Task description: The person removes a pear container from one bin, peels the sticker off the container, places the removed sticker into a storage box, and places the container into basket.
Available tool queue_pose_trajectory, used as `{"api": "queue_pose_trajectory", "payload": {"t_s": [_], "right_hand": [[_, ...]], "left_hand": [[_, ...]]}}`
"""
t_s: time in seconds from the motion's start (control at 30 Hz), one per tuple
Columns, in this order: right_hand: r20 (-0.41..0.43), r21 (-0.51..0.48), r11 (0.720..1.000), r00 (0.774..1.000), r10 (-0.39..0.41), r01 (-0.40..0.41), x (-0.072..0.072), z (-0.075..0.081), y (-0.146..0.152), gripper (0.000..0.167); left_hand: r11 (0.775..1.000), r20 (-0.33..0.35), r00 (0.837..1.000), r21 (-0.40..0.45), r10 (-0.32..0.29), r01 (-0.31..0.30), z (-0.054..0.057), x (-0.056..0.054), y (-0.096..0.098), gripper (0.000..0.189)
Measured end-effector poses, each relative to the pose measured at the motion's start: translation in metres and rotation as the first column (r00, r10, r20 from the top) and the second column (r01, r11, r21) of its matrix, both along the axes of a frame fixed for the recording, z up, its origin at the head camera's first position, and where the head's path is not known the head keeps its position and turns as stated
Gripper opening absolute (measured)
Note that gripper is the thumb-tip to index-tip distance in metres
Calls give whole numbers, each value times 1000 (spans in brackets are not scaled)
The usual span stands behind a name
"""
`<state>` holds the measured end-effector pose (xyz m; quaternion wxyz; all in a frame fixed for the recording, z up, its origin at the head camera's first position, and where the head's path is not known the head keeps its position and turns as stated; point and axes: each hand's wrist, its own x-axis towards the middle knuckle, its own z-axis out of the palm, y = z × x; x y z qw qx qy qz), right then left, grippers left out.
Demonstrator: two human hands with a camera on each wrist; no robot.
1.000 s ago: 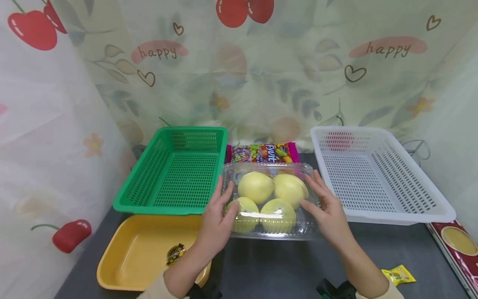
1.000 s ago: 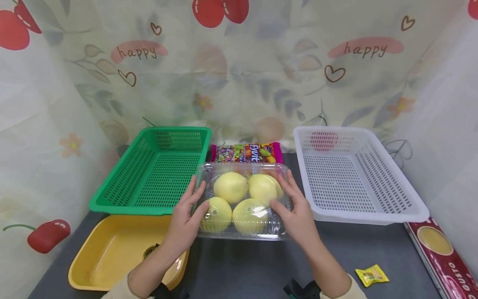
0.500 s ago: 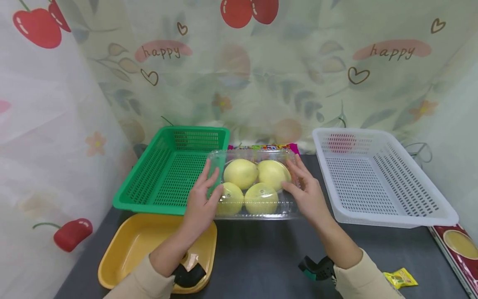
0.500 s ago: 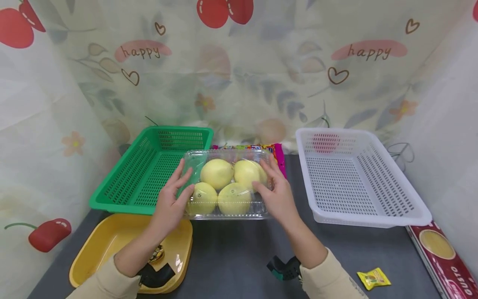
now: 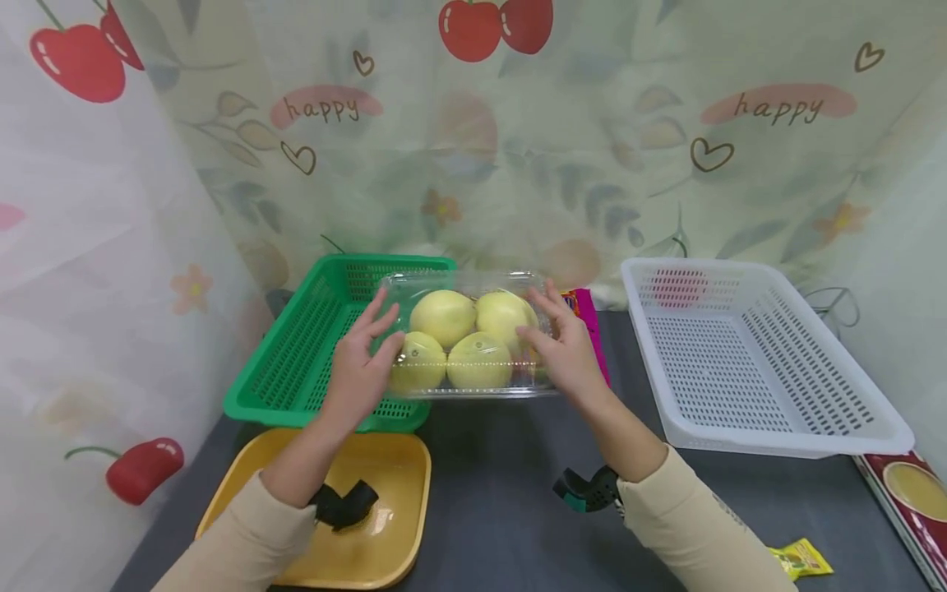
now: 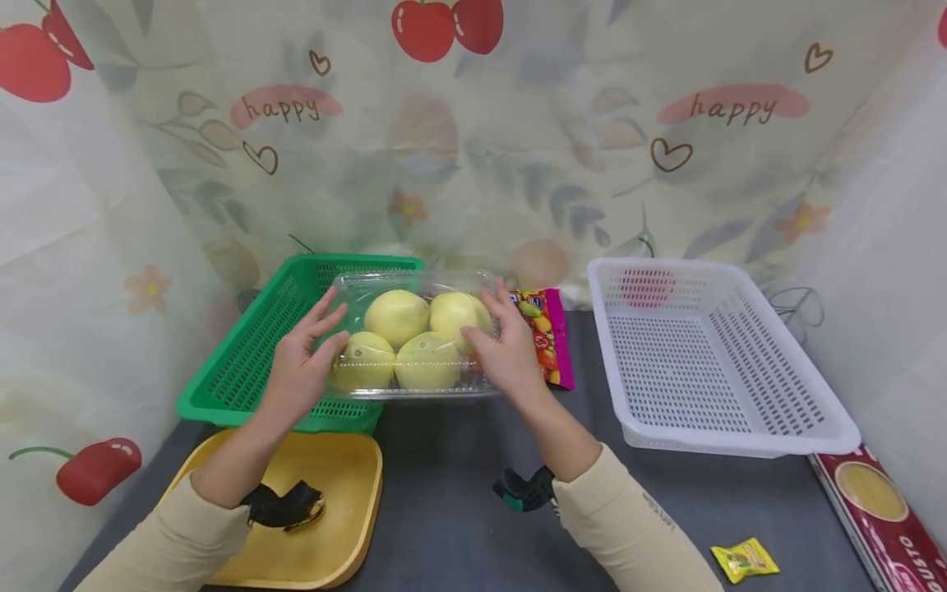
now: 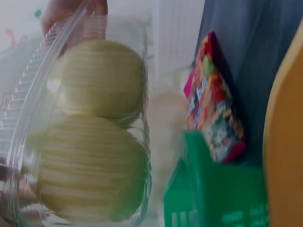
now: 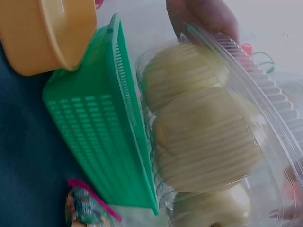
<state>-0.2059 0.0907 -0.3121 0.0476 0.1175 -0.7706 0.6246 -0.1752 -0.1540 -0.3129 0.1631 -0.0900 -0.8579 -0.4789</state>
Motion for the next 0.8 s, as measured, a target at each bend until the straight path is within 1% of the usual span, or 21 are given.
{"api": "queue_pose_trajectory", "payload": {"t_s": [0.2, 0.37, 0.5, 0.63, 0.8], "right_hand": [[13, -21, 999, 1000, -29, 29, -10, 0, -29, 59], [-6, -18, 999, 999, -45, 45, -18, 0, -55, 60], [29, -13, 999, 999, -36, 36, -25, -2, -75, 60], [64, -7, 999, 997, -31, 32, -31, -5, -95, 61], [95, -4, 999, 995, -41, 42, -38, -9, -113, 63]], "left_hand": [[1000, -8, 1000, 19, 18, -18, 5, -17, -28, 41], [999, 10, 1000, 37, 29, -29, 9, -28, -52, 40], [999, 4, 999, 31, 36, -36, 12, -35, -71, 38], [999, -14, 999, 29, 39, -39, 12, -41, -88, 35], [998, 22, 998, 8, 59, -59, 11, -48, -105, 36]]}}
